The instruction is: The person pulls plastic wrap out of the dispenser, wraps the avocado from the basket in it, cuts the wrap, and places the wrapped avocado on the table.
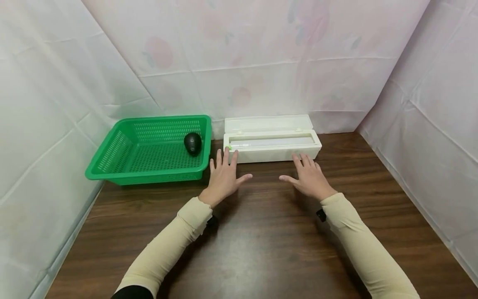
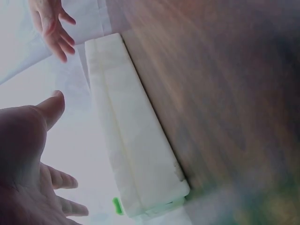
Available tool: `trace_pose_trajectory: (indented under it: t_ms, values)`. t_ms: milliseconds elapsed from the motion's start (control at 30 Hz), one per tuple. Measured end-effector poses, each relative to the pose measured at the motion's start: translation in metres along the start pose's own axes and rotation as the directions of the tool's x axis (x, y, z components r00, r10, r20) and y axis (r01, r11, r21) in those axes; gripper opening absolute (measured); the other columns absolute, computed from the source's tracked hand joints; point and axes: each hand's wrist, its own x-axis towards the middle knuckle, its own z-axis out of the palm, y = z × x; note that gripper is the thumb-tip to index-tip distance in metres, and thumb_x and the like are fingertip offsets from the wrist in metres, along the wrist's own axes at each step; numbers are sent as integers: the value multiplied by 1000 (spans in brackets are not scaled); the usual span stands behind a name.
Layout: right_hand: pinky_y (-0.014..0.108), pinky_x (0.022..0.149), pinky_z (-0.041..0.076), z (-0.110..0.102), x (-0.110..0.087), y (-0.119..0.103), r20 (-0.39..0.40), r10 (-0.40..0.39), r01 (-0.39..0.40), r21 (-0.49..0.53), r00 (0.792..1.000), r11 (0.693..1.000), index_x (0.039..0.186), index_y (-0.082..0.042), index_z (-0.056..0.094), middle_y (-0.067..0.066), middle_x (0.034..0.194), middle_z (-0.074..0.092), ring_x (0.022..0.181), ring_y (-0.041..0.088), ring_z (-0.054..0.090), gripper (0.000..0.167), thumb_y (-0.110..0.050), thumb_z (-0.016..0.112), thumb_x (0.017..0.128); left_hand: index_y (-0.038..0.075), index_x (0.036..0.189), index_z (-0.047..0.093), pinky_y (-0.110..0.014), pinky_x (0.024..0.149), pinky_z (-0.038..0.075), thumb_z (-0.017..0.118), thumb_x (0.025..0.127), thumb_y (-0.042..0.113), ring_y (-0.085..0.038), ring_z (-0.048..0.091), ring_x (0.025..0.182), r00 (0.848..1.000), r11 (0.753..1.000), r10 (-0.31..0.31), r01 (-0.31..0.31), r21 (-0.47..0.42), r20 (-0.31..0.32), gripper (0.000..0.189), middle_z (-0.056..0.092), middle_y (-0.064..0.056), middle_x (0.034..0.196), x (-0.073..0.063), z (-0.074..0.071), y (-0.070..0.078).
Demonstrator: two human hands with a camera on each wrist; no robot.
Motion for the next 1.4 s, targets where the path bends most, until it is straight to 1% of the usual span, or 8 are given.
trace_pose_trajectory:
  t_ms: [200,333,467,767,1000,1167,1233,1400]
  values:
    - [65,111,27,-7,5,4,-21,-17,17,-2,1000,1000,152,-1,23,29,153,27,145,44,23,92,-63,52,91,11,156,22,-64,116,19,54,88,67,-43,12,150,1000,1000,17,-16,25,-22,94,14,-21,162,11,-7,-1]
    - [65,111,27,-13,10,4,-17,-18,18,-8,1000,1000,153,0,23,30,153,28,144,45,24,92,-62,52,92,8,156,22,-60,119,19,56,89,64,-46,13,148,999,999,32,-32,-7,-24,93,14,-25,161,19,-10,-1]
    - [64,112,26,-19,15,3,-15,-20,20,-1,1000,1000,153,1,22,30,153,27,143,46,25,91,-61,52,93,5,154,25,-59,118,21,57,89,62,-48,15,147,998,999,45,-46,-28,-44,92,17,-27,159,28,-11,0]
    - [64,110,30,-29,24,13,-33,-27,26,-42,999,999,151,4,27,31,150,31,140,47,30,91,-61,52,93,3,152,30,-56,117,27,56,92,58,-48,22,145,997,998,51,-52,-17,-58,85,27,-28,155,44,-12,0]
    - [63,110,31,-37,34,21,-44,-20,18,-59,999,998,150,5,29,30,149,34,139,47,31,88,-60,50,94,1,150,33,-50,121,22,54,95,54,-44,24,145,996,998,53,-55,-26,-71,79,32,-27,153,54,-13,-1]
    - [62,108,33,-42,41,28,-46,-17,14,-57,999,998,148,5,33,27,149,36,138,45,33,83,-56,52,95,3,150,33,-53,121,20,52,96,54,-43,21,146,998,998,43,-45,-32,-56,77,31,-25,154,61,-16,-1]
    - [62,108,33,-44,44,30,-38,-15,12,-60,999,998,147,5,34,28,148,37,138,46,34,83,-57,50,95,5,151,33,-55,120,20,53,96,52,-42,19,147,998,999,36,-38,-35,-43,75,30,-24,155,65,-16,-2]
    - [62,111,29,-49,51,37,-8,12,-13,-55,1000,998,148,6,32,30,148,36,138,48,32,83,-59,44,97,7,149,37,-57,117,26,52,98,48,-42,23,145,999,999,38,-37,15,-27,67,34,-23,152,75,-16,-5]
